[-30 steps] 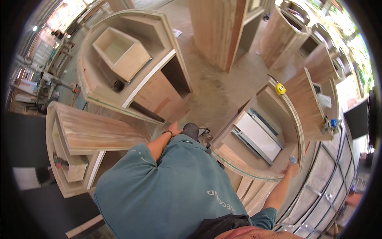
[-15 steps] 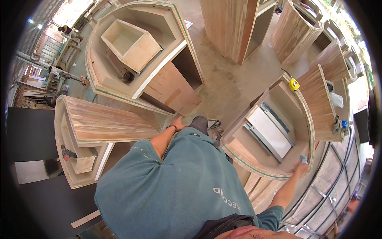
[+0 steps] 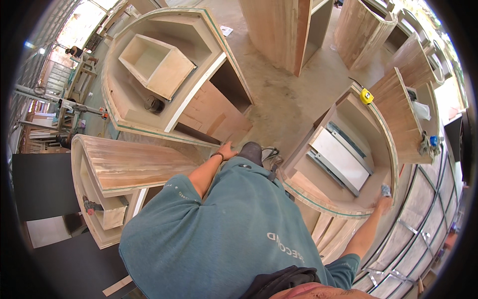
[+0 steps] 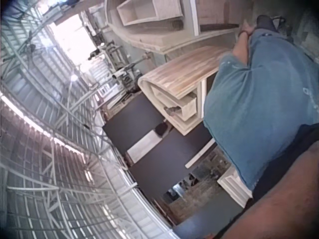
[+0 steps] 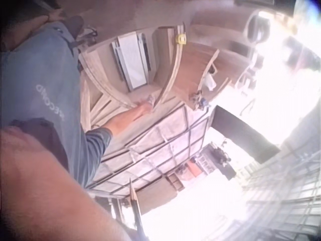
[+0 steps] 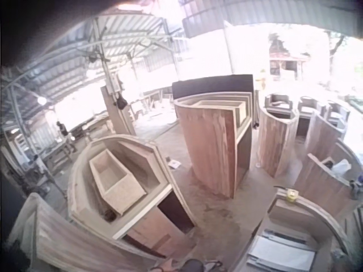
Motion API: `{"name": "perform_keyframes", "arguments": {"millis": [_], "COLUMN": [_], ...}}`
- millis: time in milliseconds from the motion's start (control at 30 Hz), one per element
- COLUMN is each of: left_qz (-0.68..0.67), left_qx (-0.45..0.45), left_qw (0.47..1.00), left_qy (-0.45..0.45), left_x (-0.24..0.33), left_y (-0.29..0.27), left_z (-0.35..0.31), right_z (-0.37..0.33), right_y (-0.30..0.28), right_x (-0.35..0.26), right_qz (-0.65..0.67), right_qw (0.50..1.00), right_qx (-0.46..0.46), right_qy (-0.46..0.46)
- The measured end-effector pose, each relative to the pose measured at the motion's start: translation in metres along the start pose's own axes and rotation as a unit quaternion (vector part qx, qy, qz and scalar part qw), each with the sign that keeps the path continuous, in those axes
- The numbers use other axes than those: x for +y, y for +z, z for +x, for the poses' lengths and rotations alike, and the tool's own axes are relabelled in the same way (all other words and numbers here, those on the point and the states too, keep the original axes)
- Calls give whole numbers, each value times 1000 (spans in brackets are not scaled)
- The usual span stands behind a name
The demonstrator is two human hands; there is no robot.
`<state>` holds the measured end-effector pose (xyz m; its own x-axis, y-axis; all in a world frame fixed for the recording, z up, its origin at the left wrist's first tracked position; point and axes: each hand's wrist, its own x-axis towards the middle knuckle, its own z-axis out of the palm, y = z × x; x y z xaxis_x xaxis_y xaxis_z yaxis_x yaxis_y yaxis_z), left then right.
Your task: The person installs a white drawer into a wooden cabinet carcass, aligning it with metal slides and securing it with a cordless drill. They then measure the cabinet interior with a tape measure and mark it with a pen before placing another drawer into the unit.
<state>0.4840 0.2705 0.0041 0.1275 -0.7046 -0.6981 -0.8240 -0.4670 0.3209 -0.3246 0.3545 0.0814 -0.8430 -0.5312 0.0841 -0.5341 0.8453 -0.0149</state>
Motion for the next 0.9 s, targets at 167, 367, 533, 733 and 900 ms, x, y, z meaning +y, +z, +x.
{"name": "perform_keyframes", "arguments": {"millis": [167,367,533,733,900], "left_qz": [0,-197,-343,-298,-253], "left_qx": [15,45,-125,-501,-685], "left_qw": [999,966,905,772,674], "left_qy": [41,161,217,254,113], "left_x": [7,86,259,399,434], "left_y": [-16,-13,-31,2,33], "left_z": [6,25,-62,-167,-217], "right_z": [9,-10,-124,-240,-288], "right_y": [27,-14,-163,-265,-271], "right_x": [29,29,-66,-118,-127], "right_qz": [26,-1,357,429,347], "right_qw": [1000,998,931,890,927], "right_qx": [5,53,59,4,3], "right_qy": [-3,23,-53,-155,-140]}}
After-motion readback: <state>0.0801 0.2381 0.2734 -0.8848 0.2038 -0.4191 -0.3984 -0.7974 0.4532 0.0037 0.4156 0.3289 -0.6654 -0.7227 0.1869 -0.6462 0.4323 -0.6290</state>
